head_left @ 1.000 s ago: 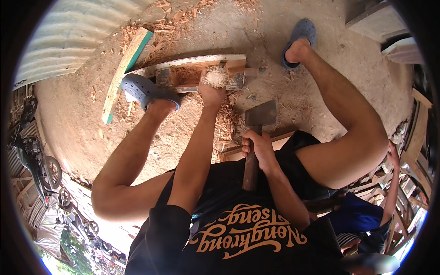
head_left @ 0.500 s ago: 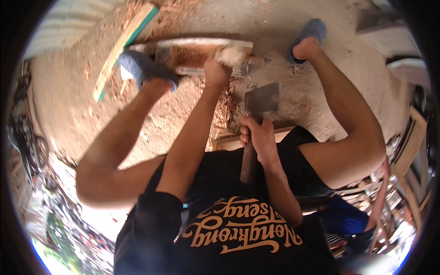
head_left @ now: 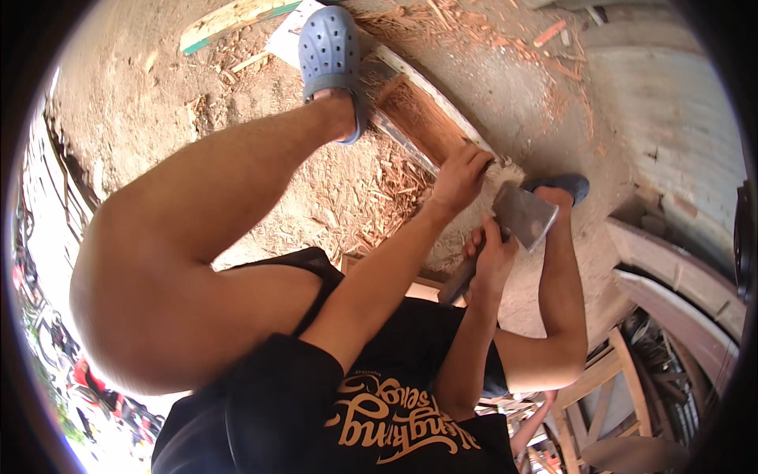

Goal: The person uses a chisel and mallet to carve a rectangular recess into a piece of wood. They repeatedly strike the chisel to remove wood chips and periodically clear debris from the work area.

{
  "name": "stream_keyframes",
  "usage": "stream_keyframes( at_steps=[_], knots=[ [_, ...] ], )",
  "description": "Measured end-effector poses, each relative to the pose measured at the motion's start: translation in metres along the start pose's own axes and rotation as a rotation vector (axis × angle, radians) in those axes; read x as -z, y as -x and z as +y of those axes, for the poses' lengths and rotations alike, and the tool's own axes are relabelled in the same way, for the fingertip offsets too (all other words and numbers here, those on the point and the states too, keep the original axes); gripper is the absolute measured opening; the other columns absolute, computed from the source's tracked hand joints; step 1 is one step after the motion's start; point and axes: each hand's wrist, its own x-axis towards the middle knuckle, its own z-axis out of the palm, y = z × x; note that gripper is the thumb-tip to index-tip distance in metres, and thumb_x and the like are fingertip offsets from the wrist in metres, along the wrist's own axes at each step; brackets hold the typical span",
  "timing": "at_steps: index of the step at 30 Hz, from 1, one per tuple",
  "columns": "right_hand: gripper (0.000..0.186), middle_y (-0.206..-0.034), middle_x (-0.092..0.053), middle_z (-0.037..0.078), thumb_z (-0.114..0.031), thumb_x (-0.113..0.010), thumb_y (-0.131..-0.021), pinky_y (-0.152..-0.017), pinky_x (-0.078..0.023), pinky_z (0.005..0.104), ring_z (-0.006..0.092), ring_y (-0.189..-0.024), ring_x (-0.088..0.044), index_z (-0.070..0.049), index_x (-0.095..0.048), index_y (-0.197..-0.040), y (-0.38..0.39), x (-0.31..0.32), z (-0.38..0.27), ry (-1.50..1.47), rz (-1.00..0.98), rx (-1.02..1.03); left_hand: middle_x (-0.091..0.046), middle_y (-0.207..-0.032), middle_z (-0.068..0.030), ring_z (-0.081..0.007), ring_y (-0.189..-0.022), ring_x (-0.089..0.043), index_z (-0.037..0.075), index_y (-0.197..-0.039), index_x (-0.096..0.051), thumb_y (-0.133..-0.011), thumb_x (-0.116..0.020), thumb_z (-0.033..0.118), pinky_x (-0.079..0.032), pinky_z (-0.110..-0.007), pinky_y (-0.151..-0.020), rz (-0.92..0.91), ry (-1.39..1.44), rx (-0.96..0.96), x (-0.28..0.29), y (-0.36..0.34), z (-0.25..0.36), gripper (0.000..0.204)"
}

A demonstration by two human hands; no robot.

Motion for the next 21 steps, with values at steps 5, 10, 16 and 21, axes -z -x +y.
stream_keyframes(
  at_steps=[5,10,16,21],
  knots=[
    [0.021,-0.06,-0.043,0.003,-0.019,-0.061,-0.089,-0.045,-0.038,0.0291,0.0138,-0.047,-0.042,-0.004,-0.048,-0.08,0.001,-0.014,0.0,-0.236,0.155,-0.017,-0.061,-0.105,-0.009,-0.0307,-0.11,-0.056,0.007,-0.102,-0.065,-0.073,-0.063,-0.004,-0.049,-0.039,-0.091,0.098,0.035,0.118,-0.012,0.018,0.002,0.032],
    [0.02,-0.061,-0.043,0.004,-0.018,-0.058,-0.089,-0.046,-0.039,0.0301,0.0146,-0.048,-0.043,-0.004,-0.047,-0.08,-0.015,-0.015,0.002,-0.068,0.063,-0.098,-0.061,-0.109,-0.0055,-0.0304,-0.121,-0.052,0.011,-0.104,-0.066,-0.074,-0.062,-0.002,-0.049,-0.038,-0.095,0.076,0.045,0.238,-0.036,0.03,0.013,0.033],
    [0.022,-0.062,-0.042,0.004,-0.021,-0.055,-0.091,-0.048,-0.038,0.0302,0.0146,-0.048,-0.042,-0.004,-0.047,-0.079,0.0,-0.006,0.006,-0.116,0.122,-0.123,-0.061,-0.11,-0.0052,-0.0309,-0.121,-0.052,0.011,-0.103,-0.067,-0.074,-0.063,-0.001,-0.053,-0.037,-0.088,0.011,0.038,0.235,-0.031,0.028,0.014,0.031],
    [0.018,-0.062,-0.043,0.006,-0.015,-0.056,-0.09,-0.046,-0.039,0.0285,0.0154,-0.048,-0.042,0.0,-0.049,-0.086,0.02,0.001,-0.014,-0.04,0.121,0.034,-0.061,-0.11,-0.0063,-0.0321,-0.118,-0.053,0.01,-0.105,-0.065,-0.073,-0.065,-0.001,-0.052,-0.038,-0.088,0.096,0.026,0.252,-0.028,0.011,0.012,0.034]
  ],
)
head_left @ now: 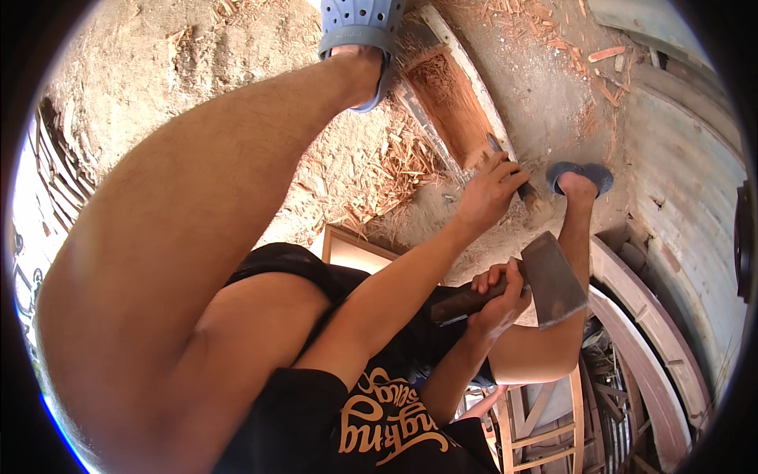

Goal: The person uses a chisel and mallet to carve a rectangular recess into a piece of wood. They repeatedly strike the chisel to remove wood chips and periodically clear debris from the work area.

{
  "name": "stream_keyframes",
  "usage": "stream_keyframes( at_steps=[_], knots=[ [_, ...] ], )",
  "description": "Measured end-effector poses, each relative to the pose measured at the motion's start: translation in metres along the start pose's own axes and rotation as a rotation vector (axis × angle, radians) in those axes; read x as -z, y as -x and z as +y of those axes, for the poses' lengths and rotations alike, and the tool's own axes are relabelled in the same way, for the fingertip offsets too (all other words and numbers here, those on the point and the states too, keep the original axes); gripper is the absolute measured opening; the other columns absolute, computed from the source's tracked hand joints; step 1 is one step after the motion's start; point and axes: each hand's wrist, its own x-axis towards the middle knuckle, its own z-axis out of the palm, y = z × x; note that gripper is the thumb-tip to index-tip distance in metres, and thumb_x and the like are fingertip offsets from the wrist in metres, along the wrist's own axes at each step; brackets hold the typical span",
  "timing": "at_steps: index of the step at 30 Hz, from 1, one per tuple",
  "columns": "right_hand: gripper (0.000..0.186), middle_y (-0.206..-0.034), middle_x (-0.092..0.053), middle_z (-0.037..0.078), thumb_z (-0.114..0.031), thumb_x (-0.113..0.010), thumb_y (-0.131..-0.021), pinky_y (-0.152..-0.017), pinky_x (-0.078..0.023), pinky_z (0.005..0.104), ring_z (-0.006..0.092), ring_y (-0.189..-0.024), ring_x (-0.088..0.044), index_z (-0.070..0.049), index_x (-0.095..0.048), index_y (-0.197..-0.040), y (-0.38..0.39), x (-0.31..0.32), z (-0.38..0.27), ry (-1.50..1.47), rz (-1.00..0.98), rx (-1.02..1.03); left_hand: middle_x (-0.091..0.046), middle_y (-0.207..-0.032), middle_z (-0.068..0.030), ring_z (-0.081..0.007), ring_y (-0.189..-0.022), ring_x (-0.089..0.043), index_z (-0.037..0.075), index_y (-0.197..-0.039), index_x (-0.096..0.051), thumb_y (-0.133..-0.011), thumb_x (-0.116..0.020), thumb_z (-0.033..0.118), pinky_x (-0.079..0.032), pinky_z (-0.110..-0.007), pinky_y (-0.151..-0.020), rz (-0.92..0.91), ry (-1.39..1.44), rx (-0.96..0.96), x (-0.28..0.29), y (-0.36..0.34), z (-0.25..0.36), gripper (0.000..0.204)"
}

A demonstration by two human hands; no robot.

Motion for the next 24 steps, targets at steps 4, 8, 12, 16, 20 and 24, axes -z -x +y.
stream_keyframes(
  at_steps=[4,8,12,16,20,24],
  knots=[
    [0.016,-0.062,-0.043,0.006,-0.014,-0.056,-0.09,-0.046,-0.039,0.029,0.0155,-0.047,-0.042,0.001,-0.049,-0.091,0.002,0.0,-0.005,-0.003,0.032,0.028,-0.062,-0.106,-0.0057,-0.0312,-0.114,-0.056,0.011,-0.105,-0.066,-0.07,-0.065,-0.006,-0.049,-0.04,-0.09,0.056,0.073,0.0,0.003,-0.01,0.003,0.038],
    [0.016,-0.062,-0.043,0.007,-0.013,-0.056,-0.09,-0.046,-0.039,0.0289,0.0154,-0.048,-0.042,0.001,-0.049,-0.092,0.003,-0.002,0.001,-0.043,0.002,-0.018,-0.06,-0.108,-0.0095,-0.0342,-0.117,-0.052,0.008,-0.104,-0.063,-0.068,-0.065,-0.008,-0.046,-0.043,-0.097,0.034,0.148,-0.012,-0.001,-0.002,-0.002,0.039],
    [0.016,-0.062,-0.043,0.007,-0.013,-0.056,-0.09,-0.046,-0.039,0.0291,0.0155,-0.048,-0.042,0.0,-0.049,-0.093,0.003,-0.006,0.004,-0.055,0.019,0.021,-0.059,-0.106,-0.0103,-0.0348,-0.118,-0.051,0.006,-0.101,-0.062,-0.068,-0.063,-0.01,-0.044,-0.042,-0.098,0.023,0.156,-0.003,-0.005,0.004,0.002,0.037],
    [0.016,-0.061,-0.043,0.006,-0.013,-0.056,-0.089,-0.046,-0.039,0.0292,0.0154,-0.048,-0.042,0.0,-0.049,-0.094,0.002,0.0,0.005,-0.059,0.003,-0.009,-0.058,-0.106,-0.0113,-0.0353,-0.118,-0.051,0.005,-0.098,-0.061,-0.067,-0.062,-0.012,-0.044,-0.042,-0.099,0.032,0.155,0.007,-0.003,0.003,0.005,0.035],
    [0.015,-0.061,-0.043,0.006,-0.013,-0.056,-0.089,-0.046,-0.039,0.0287,0.0151,-0.049,-0.042,-0.001,-0.049,-0.093,0.002,0.002,0.008,-0.038,0.003,0.01,-0.056,-0.103,-0.0133,-0.0369,-0.113,-0.051,0.004,-0.097,-0.058,-0.066,-0.059,-0.015,-0.044,-0.043,-0.096,0.051,0.191,0.037,0.002,-0.002,0.003,0.036],
    [0.013,-0.061,-0.043,0.006,-0.012,-0.056,-0.089,-0.046,-0.039,0.0282,0.015,-0.049,-0.042,-0.002,-0.049,-0.092,0.005,-0.001,0.008,-0.006,0.008,0.077,-0.054,-0.102,-0.0149,-0.038,-0.109,-0.051,0.004,-0.097,-0.057,-0.065,-0.057,-0.017,-0.044,-0.044,-0.093,0.092,0.179,0.041,0.005,-0.006,0.003,0.038]
  ],
)
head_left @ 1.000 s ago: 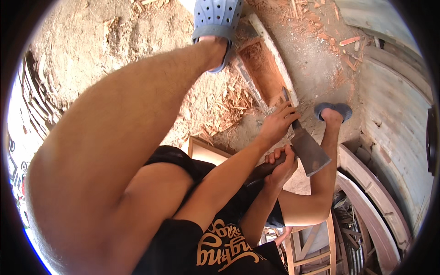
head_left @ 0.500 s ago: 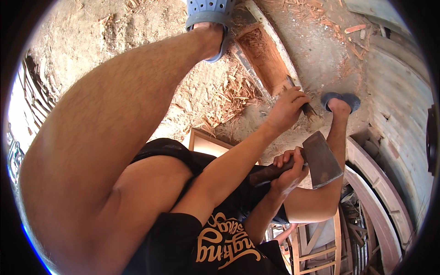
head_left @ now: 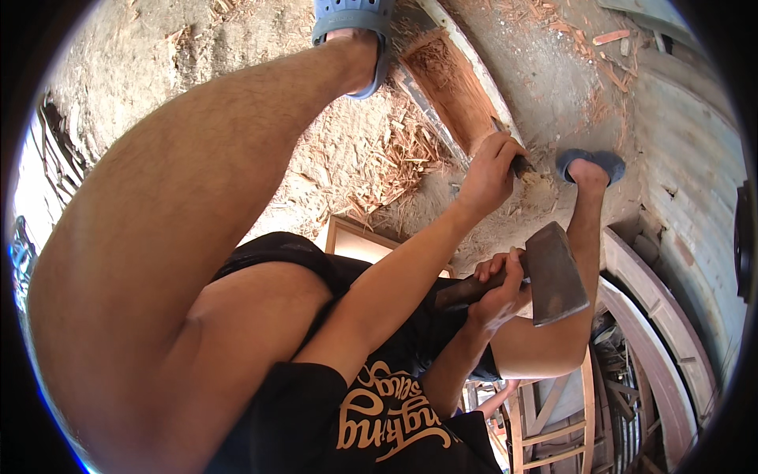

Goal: The person uses a chisel and mallet to carve a rectangular recess into a piece of wood. They repeatedly strike the chisel to remove wood chips and periodically clear debris from the work area.

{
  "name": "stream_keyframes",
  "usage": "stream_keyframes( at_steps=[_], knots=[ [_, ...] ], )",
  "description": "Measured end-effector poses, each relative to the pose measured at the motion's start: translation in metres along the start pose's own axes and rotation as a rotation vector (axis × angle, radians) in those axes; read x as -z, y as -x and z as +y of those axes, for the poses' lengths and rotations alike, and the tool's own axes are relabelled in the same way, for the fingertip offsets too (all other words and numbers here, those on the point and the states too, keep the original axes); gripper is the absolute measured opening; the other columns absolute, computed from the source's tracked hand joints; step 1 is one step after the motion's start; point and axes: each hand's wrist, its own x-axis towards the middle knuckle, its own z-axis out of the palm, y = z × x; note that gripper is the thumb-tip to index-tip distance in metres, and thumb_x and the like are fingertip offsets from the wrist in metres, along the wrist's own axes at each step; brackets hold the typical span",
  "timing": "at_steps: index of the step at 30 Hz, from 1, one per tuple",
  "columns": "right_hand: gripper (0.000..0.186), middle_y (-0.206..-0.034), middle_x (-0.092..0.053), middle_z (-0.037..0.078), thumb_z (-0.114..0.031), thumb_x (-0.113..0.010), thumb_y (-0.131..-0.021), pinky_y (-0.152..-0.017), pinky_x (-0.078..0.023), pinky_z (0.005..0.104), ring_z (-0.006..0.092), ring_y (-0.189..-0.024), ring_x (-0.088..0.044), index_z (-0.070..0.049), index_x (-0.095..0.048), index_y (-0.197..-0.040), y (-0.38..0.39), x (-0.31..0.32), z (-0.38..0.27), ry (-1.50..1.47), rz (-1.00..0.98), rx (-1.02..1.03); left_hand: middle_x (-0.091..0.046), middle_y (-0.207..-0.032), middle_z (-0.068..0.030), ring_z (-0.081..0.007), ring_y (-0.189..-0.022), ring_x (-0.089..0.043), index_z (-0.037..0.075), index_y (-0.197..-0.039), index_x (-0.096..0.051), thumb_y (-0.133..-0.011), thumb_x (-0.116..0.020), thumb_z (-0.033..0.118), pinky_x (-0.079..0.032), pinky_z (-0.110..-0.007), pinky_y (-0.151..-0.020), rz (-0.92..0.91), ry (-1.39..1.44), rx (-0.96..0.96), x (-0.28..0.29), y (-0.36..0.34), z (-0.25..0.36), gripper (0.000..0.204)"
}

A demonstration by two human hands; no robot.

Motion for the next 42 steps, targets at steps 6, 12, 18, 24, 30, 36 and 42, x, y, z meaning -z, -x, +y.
stream_keyframes(
  at_steps=[6,12,18,24,30,36,42],
  knots=[
    [0.017,-0.061,-0.043,0.006,-0.017,-0.054,-0.09,-0.047,-0.039,0.0293,0.0143,-0.049,-0.042,-0.004,-0.048,-0.081,-0.007,-0.007,0.004,-0.077,0.05,0.122,-0.054,-0.102,-0.0152,-0.0372,-0.106,-0.052,0.003,-0.097,-0.057,-0.065,-0.057,-0.016,-0.044,-0.043,-0.091,0.03,-0.026,-0.038,-0.001,0.001,0.001,0.038],
    [0.023,-0.06,-0.042,0.004,-0.021,-0.055,-0.089,-0.047,-0.039,0.031,0.0142,-0.047,-0.041,-0.004,-0.047,-0.077,-0.031,-0.002,-0.016,0.029,0.003,-0.135,-0.056,-0.09,-0.0119,-0.0339,-0.092,-0.055,0.005,-0.093,-0.059,-0.069,-0.058,-0.011,-0.044,-0.044,-0.081,0.024,-0.012,-0.009,-0.005,-0.007,-0.002,0.029],
    [0.021,-0.061,-0.042,0.004,-0.023,-0.057,-0.088,-0.049,-0.039,0.0318,0.0136,-0.049,-0.041,-0.005,-0.048,-0.081,-0.064,0.004,-0.019,0.013,-0.002,-0.214,-0.059,-0.09,-0.0115,-0.0339,-0.089,-0.058,0.005,-0.093,-0.062,-0.07,-0.058,-0.01,-0.047,-0.042,-0.077,0.037,-0.053,0.008,-0.012,-0.018,0.014,0.028],
    [0.018,-0.063,-0.044,0.007,-0.017,-0.056,-0.084,-0.046,-0.037,0.0331,0.017,-0.049,-0.042,-0.002,-0.047,-0.078,-0.085,-0.002,-0.038,0.04,0.01,-0.136,-0.061,-0.093,-0.0112,-0.0336,-0.088,-0.06,0.006,-0.094,-0.065,-0.071,-0.059,-0.008,-0.049,-0.041,-0.076,0.015,-0.094,0.019,-0.014,-0.023,0.016,0.027],
    [0.019,-0.063,-0.041,0.005,-0.02,-0.056,-0.086,-0.049,-0.037,0.0312,0.016,-0.05,-0.041,-0.004,-0.048,-0.079,-0.074,-0.008,-0.058,-0.06,0.032,-0.096,-0.061,-0.093,-0.0096,-0.0313,-0.089,-0.061,0.006,-0.096,-0.065,-0.072,-0.059,-0.007,-0.05,-0.039,-0.074,-0.039,-0.161,0.055,-0.014,-0.021,0.017,0.028],
    [0.019,-0.063,-0.04,0.002,-0.023,-0.055,-0.089,-0.052,-0.036,0.0292,0.0133,-0.051,-0.038,-0.008,-0.046,-0.081,-0.055,-0.02,-0.044,-0.024,-0.008,-0.135,-0.061,-0.096,-0.0083,-0.0293,-0.091,-0.061,0.007,-0.098,-0.064,-0.07,-0.061,-0.008,-0.05,-0.039,-0.075,0.024,-0.099,-0.048,-0.004,-0.013,0.012,0.032],
    [0.017,-0.06,-0.042,0.008,-0.015,-0.055,-0.085,-0.044,-0.037,0.031,0.0164,-0.046,-0.04,0.0,-0.048,-0.086,-0.047,-0.019,-0.018,-0.094,-0.024,-0.166,-0.06,-0.097,-0.0082,-0.0306,-0.089,-0.061,0.008,-0.097,-0.063,-0.07,-0.061,-0.009,-0.051,-0.039,-0.074,0.068,-0.081,-0.087,0.003,-0.02,0.013,0.032]
  ],
)
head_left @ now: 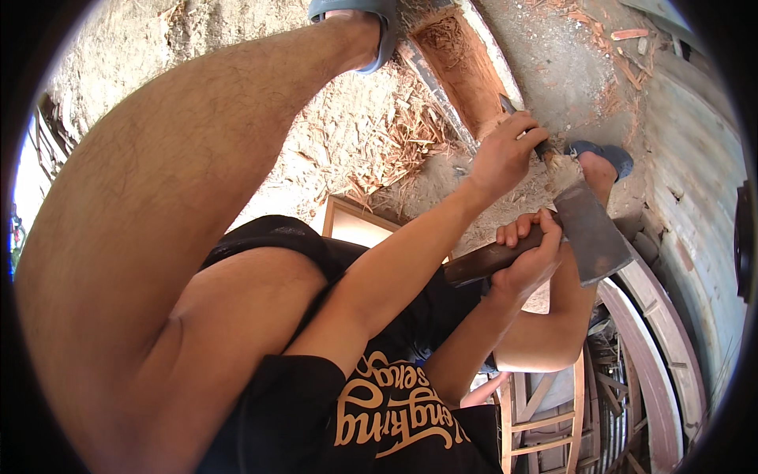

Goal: The person uses a chisel and mallet to carve a rectangular recess into a piece of wood. They repeatedly strike the chisel to remove wood chips and periodically clear debris from the work area.

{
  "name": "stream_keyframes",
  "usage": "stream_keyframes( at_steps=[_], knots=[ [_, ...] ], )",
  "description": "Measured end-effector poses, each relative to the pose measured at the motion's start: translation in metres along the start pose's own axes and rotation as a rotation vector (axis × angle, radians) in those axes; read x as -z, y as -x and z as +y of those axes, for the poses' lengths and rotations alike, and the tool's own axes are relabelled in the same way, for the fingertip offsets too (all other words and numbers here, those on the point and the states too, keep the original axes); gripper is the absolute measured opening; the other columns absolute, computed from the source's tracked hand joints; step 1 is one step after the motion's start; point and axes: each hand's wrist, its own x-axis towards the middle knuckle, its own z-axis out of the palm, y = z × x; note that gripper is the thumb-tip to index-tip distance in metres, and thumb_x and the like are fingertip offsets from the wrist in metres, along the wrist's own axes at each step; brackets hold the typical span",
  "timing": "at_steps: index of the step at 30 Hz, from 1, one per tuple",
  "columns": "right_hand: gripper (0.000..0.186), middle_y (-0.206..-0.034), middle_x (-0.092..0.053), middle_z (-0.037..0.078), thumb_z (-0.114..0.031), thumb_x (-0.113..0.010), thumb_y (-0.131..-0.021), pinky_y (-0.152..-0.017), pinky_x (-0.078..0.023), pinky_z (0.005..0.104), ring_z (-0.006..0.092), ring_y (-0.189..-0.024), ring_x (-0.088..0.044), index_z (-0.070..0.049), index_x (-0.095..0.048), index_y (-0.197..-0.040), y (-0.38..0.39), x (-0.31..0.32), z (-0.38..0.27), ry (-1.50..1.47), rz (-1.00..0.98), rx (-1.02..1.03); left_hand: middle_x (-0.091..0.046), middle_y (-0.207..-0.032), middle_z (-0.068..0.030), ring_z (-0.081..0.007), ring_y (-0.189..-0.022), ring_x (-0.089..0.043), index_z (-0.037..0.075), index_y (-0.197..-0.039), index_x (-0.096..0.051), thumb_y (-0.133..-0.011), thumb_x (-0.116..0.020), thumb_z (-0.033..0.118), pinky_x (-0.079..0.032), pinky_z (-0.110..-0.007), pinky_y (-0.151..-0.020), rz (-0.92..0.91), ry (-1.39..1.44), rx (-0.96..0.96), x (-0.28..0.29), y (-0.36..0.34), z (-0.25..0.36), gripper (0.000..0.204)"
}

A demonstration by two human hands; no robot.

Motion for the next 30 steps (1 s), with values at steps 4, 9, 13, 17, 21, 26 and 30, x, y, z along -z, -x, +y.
stream_keyframes(
  at_steps=[4,9,13,17,21,26,30],
  knots=[
    [0.015,-0.059,-0.042,0.007,-0.012,-0.055,-0.085,-0.044,-0.037,0.0308,0.0159,-0.046,-0.041,0.0,-0.047,-0.092,0.011,-0.006,0.002,0.05,0.017,0.037,-0.059,-0.097,-0.0088,-0.0306,-0.089,-0.061,0.008,-0.098,-0.063,-0.069,-0.06,-0.01,-0.051,-0.039,-0.073,-0.028,0.07,0.029,0.001,0.0,-0.007,0.035],
    [0.021,-0.058,-0.04,0.006,-0.018,-0.051,-0.088,-0.047,-0.037,0.0297,0.0157,-0.047,-0.039,-0.003,-0.047,-0.074,0.025,-0.008,-0.009,0.108,0.024,0.281,-0.059,-0.098,-0.0086,-0.031,-0.089,-0.062,0.008,-0.1,-0.062,-0.07,-0.059,-0.01,-0.052,-0.039,-0.074,-0.06,0.06,0.021,0.005,0.002,-0.01,0.036],
    [0.023,-0.058,-0.041,0.006,-0.02,-0.053,-0.089,-0.047,-0.037,0.0307,0.0166,-0.047,-0.04,-0.005,-0.046,-0.073,0.002,-0.002,0.012,0.224,0.045,0.264,-0.059,-0.1,-0.0083,-0.0313,-0.089,-0.062,0.009,-0.101,-0.062,-0.07,-0.059,-0.01,-0.052,-0.039,-0.074,-0.048,0.068,-0.013,0.002,0.001,-0.011,0.037],
    [0.024,-0.059,-0.042,0.005,-0.021,-0.055,-0.088,-0.05,-0.039,0.0302,0.0158,-0.048,-0.041,-0.004,-0.047,-0.073,0.006,0.0,-0.019,0.146,-0.043,-0.076,-0.059,-0.1,-0.0077,-0.0311,-0.089,-0.062,0.01,-0.101,-0.062,-0.07,-0.06,-0.009,-0.052,-0.039,-0.073,-0.067,0.079,0.067,0.006,0.001,-0.013,0.036],
    [0.026,-0.061,-0.041,0.004,-0.024,-0.055,-0.089,-0.049,-0.038,0.03,0.014,-0.048,-0.04,-0.004,-0.047,-0.073,-0.002,-0.009,-0.005,0.133,0.055,0.157,-0.059,-0.101,-0.0073,-0.031,-0.09,-0.062,0.009,-0.101,-0.063,-0.072,-0.06,-0.008,-0.052,-0.04,-0.073,-0.086,0.082,0.083,0.004,0.0,-0.009,0.034],
    [0.021,-0.06,-0.04,0.004,-0.022,-0.055,-0.089,-0.049,-0.037,0.0298,0.0133,-0.048,-0.038,-0.006,-0.047,-0.078,0.004,-0.017,-0.027,0.215,-0.032,-0.078,-0.06,-0.102,-0.0078,-0.031,-0.091,-0.062,0.009,-0.102,-0.063,-0.072,-0.061,-0.008,-0.052,-0.04,-0.074,-0.052,0.056,0.085,0.001,0.0,-0.011,0.034],
    [0.022,-0.06,-0.04,0.004,-0.022,-0.054,-0.089,-0.049,-0.036,0.0297,0.0135,-0.048,-0.037,-0.005,-0.047,-0.077,0.01,-0.02,-0.029,0.112,0.015,0.106,-0.06,-0.103,-0.0085,-0.031,-0.092,-0.062,0.009,-0.102,-0.064,-0.072,-0.061,-0.008,-0.052,-0.04,-0.075,-0.055,0.055,0.071,0.002,0.0,-0.007,0.034]
  ],
)
